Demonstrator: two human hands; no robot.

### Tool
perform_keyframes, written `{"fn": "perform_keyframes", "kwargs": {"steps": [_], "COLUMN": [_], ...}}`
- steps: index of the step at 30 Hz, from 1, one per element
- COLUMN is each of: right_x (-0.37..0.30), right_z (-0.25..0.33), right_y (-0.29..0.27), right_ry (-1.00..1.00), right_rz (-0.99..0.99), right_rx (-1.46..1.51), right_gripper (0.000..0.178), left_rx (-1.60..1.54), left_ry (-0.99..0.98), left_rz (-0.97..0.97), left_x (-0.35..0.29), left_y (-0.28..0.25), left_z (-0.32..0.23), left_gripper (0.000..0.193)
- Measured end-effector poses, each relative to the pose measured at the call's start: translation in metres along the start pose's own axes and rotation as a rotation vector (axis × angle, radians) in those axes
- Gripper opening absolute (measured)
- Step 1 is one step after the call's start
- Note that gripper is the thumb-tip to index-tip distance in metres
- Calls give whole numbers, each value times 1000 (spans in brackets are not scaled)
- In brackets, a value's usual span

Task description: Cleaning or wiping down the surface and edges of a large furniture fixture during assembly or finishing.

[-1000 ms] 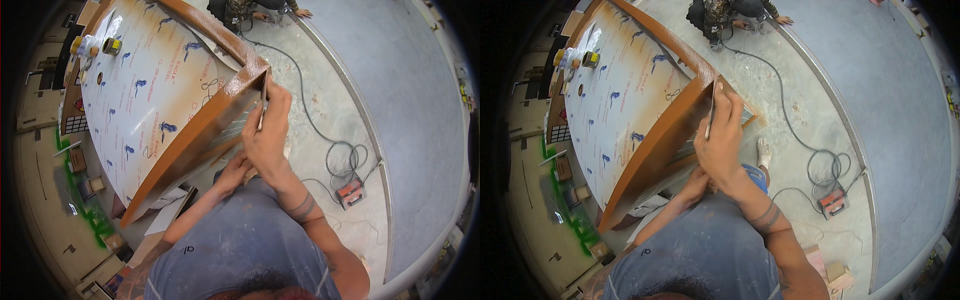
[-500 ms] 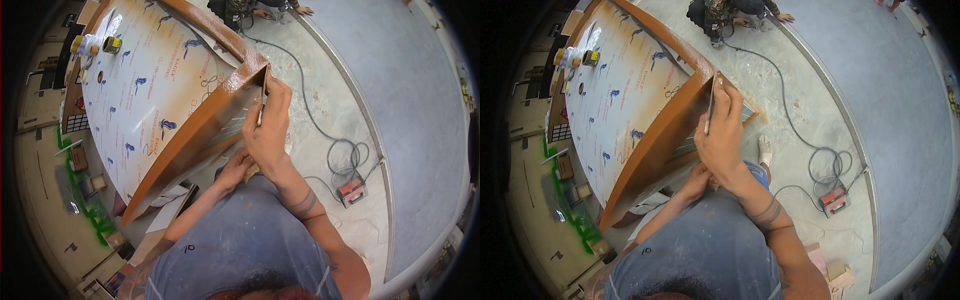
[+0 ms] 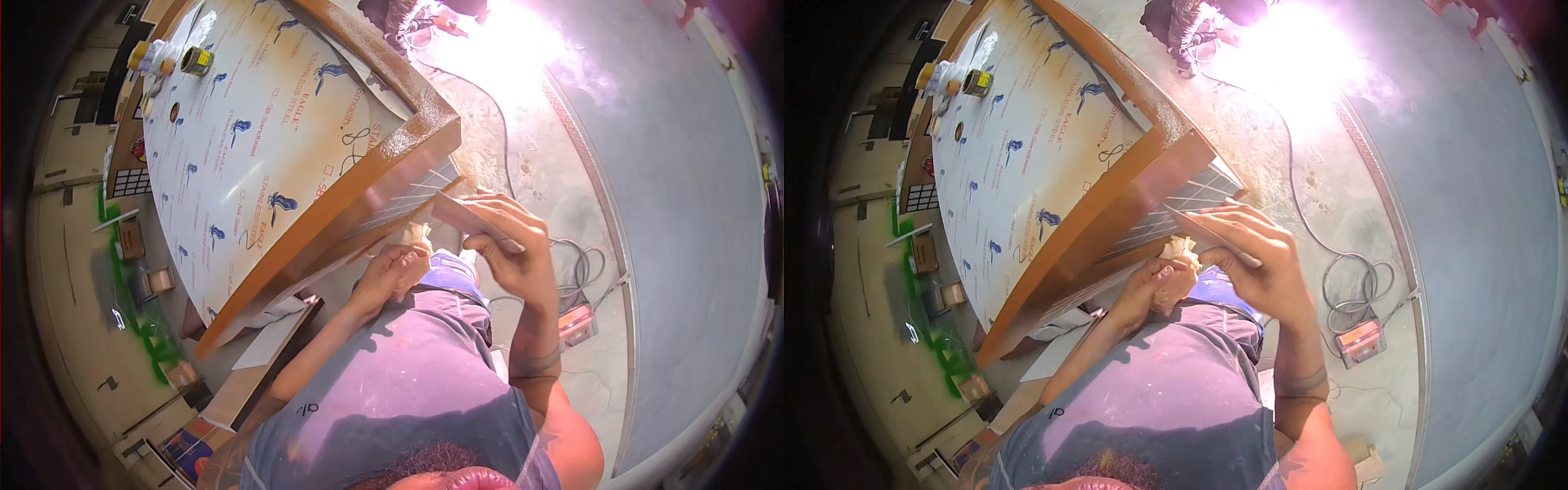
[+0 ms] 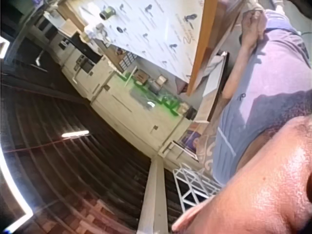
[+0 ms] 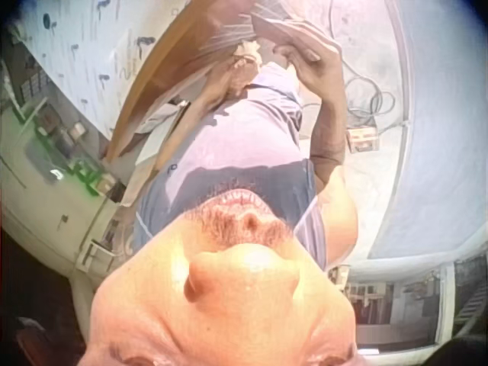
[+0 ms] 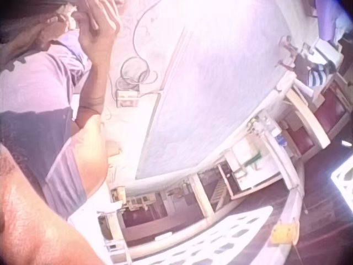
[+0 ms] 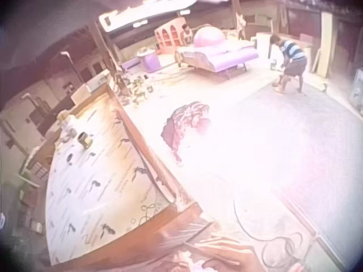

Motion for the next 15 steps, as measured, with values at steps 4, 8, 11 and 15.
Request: {"fn": "perform_keyframes", "kwargs": {"steps": [4,8,11,15], "right_x": [2,22,32,54], "right_z": [-44,-49,-58,-59], "right_y": [-5,-14,-14,-11], "right_ry": [192,-22,118,123], "right_rz": [24,58,11,-209], "right_rx": [210,291,566,181], "right_gripper": [46,32,30,17], "left_rx": [-42,-4,-61,-42], "left_ry": [-13,-2,-50,-34], "left_rz": [-2,-25,-29,-70], "left_x": [0,0,-2,-2], "left_y": [1,8,16,24], "left_z": [5,-1,1,5], "left_gripper": [32,33,34,34]}}
Point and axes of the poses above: each hand's wrist, its own x-axis towards the middle knuckle, its own y-axis out of the palm, z = x × y, the point moved 7 cm from there along x, towards the middle knuckle, and after that the axes turned 15 degrees about y, right-handed, at the moved point
